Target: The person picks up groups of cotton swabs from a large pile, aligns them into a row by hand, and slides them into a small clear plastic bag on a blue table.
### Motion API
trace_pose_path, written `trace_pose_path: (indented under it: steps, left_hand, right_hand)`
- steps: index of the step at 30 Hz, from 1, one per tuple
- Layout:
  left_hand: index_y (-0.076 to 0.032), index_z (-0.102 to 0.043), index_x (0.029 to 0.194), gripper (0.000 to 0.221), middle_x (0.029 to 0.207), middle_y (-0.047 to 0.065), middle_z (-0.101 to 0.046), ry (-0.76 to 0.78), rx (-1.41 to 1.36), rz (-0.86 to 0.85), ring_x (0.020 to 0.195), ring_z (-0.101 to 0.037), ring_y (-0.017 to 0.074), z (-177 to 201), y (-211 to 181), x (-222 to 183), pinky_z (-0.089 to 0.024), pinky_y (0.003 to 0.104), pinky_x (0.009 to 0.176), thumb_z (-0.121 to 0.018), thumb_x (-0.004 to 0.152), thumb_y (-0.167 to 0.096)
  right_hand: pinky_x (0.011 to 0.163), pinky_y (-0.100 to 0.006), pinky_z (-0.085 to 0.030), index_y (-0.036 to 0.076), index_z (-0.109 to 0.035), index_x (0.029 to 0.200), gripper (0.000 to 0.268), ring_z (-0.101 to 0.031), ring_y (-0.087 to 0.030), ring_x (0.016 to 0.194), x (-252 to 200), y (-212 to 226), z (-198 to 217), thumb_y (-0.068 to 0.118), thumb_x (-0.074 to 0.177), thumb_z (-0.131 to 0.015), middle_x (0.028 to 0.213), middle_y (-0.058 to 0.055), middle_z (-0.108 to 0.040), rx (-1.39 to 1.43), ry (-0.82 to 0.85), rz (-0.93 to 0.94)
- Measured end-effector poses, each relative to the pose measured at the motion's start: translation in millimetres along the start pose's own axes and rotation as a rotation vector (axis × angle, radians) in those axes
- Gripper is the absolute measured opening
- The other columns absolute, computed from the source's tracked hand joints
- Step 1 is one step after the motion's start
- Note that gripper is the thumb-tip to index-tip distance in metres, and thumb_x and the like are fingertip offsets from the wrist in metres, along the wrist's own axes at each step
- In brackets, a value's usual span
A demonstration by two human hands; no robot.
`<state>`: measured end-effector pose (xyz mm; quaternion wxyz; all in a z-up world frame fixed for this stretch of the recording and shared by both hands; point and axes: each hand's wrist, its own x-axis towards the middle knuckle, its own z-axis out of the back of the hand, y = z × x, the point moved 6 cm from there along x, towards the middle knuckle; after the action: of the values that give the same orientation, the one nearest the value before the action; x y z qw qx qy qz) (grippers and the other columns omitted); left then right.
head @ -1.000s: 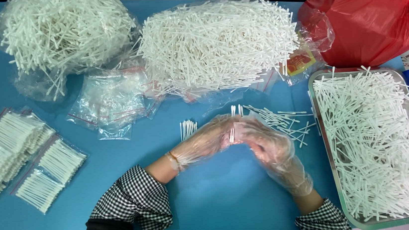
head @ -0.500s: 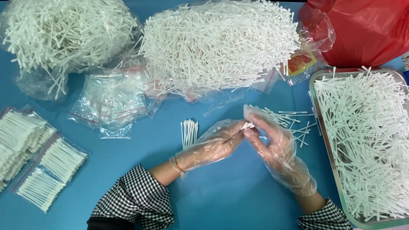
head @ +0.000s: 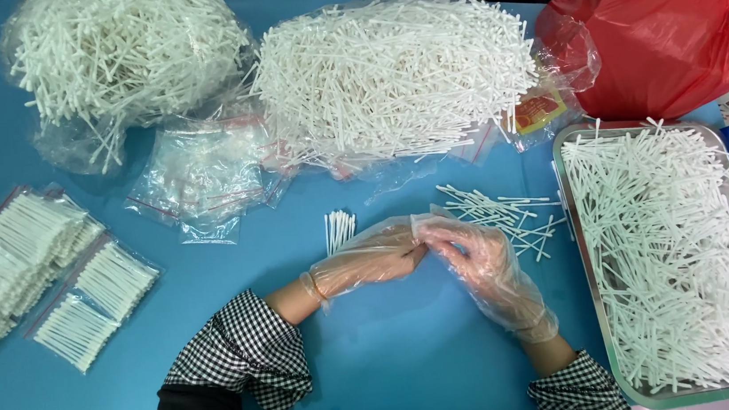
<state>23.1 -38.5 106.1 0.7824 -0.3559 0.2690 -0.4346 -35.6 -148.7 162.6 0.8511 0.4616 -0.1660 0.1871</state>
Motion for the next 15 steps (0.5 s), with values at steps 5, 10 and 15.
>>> trace_pose_path:
  steps: [5, 10, 15]
  left_hand:
    - [-0.005, -0.065, 0.099, 0.043, 0.098, 0.021, -0.074, 0.018, -0.017, -0.030, 0.102, -0.070, 0.0410, 20.4, -51.1, -28.3, -0.055, 0.049, 0.084, -0.035, 0.103, -0.035]
    - [-0.006, -0.064, 0.104, 0.034, 0.089, 0.027, -0.071, -0.014, 0.266, 0.005, 0.093, -0.070, 0.0449, 28.9, -43.7, -80.2, -0.053, 0.053, 0.071, -0.034, 0.106, -0.022]
    - [0.002, -0.051, 0.135, 0.060, 0.121, 0.028, -0.064, -0.420, 0.412, 0.182, 0.110, -0.068, 0.0444, 59.3, -14.2, -128.6, -0.059, 0.052, 0.083, -0.046, 0.101, -0.047]
  right_hand:
    - [0.065, -0.033, -0.064, 0.001, -0.081, 0.096, 0.011, -0.077, -0.023, 0.072, -12.7, -12.2, -3.4, 0.008, 0.090, -0.074, 0.083, -0.014, -0.080, 0.221, -0.063, -0.149]
    - [0.068, -0.030, -0.063, 0.002, -0.082, 0.101, 0.017, -0.070, -0.012, 0.070, 7.3, 4.4, -33.5, 0.006, 0.093, -0.068, 0.080, -0.011, -0.078, 0.390, -0.009, -0.316]
    - [0.083, -0.027, -0.057, 0.008, -0.082, 0.106, 0.021, -0.072, -0.012, 0.091, 7.7, -37.4, -85.9, 0.022, 0.091, -0.079, 0.095, -0.011, -0.081, 0.462, -0.054, -0.626]
